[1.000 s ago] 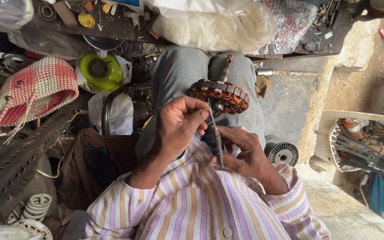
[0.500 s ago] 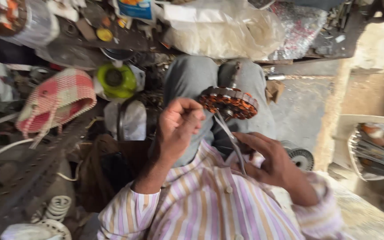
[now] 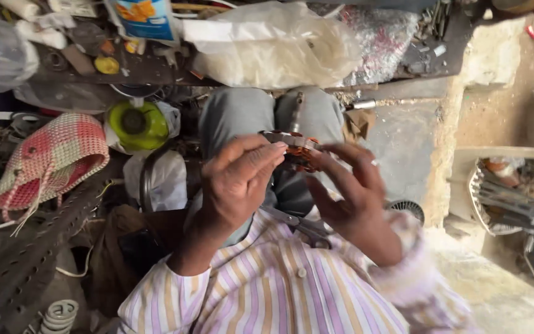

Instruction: The recorder is repairing and inspecting a fan motor stator, checking connections and using scissors to trim materials.

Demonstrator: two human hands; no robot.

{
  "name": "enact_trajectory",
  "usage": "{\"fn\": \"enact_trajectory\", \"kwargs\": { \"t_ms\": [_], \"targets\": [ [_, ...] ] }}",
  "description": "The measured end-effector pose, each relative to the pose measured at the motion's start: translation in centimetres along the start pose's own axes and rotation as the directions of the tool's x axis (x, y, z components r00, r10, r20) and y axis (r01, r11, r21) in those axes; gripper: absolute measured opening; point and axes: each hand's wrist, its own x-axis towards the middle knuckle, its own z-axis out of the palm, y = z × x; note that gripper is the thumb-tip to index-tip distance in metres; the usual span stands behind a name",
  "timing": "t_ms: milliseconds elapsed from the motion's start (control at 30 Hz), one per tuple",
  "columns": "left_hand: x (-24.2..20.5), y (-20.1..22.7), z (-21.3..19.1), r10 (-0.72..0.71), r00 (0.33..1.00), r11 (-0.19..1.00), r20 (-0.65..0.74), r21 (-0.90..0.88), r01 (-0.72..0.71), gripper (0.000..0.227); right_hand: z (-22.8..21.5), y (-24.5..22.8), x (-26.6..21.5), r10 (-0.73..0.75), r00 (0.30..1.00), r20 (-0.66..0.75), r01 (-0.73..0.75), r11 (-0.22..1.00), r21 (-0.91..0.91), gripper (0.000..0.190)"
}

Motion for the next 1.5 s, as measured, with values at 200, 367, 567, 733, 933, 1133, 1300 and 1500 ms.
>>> {"fn": "enact_trajectory", "kwargs": {
  "t_ms": [200,367,567,733,933,1133,1300,1500],
  "targets": [
    [1.1,-0.1,0.6,0.241,0.957,0.923,0.161,0.267,-0.277,0.025,4.7,2.1,-2.8,-0.068,0.96,-0.27,0.068,0.998,-0.007,0.039],
    [1.3,-0.7,0.7,0.264,0.938,0.91,0.223,0.265,-0.319,0.028,5.0,1.9,-2.7,0.012,0.954,-0.299,0.029,0.991,0.134,0.035],
    [2.6,-0.7,-0.3,0.176,0.944,0.97,0.279,0.113,-0.214,0.024,6.7,2.8,-3.8,0.14,0.952,-0.271,-0.008,0.9,0.435,0.029],
    [3.0,-1.2,-1.0,0.226,0.901,0.956,0.372,0.095,-0.279,0.025,5.7,3.5,-3.2,-0.002,0.976,-0.22,0.069,0.953,0.295,0.027],
    [2.2,-0.1,-1.1,0.104,0.963,0.989,0.248,0.072,-0.126,0.02,4.8,3.0,-2.1,0.021,0.976,-0.216,0.055,0.939,0.339,0.029],
    [1.7,0.4,0.0,0.116,0.987,0.96,0.112,0.241,-0.14,0.021,4.0,4.0,-2.6,0.404,0.878,0.256,-0.417,0.385,0.823,0.04],
    [1.9,0.3,0.4,0.274,0.93,0.889,0.246,0.305,-0.343,0.021,3.4,4.5,-1.7,0.321,0.867,0.382,-0.467,0.253,0.847,0.04],
    [2.6,1.2,-0.4,0.276,0.876,0.849,0.395,0.327,-0.415,0.024,3.1,4.4,-1.0,0.301,0.853,0.426,-0.493,0.195,0.848,0.039]
  ]
}}
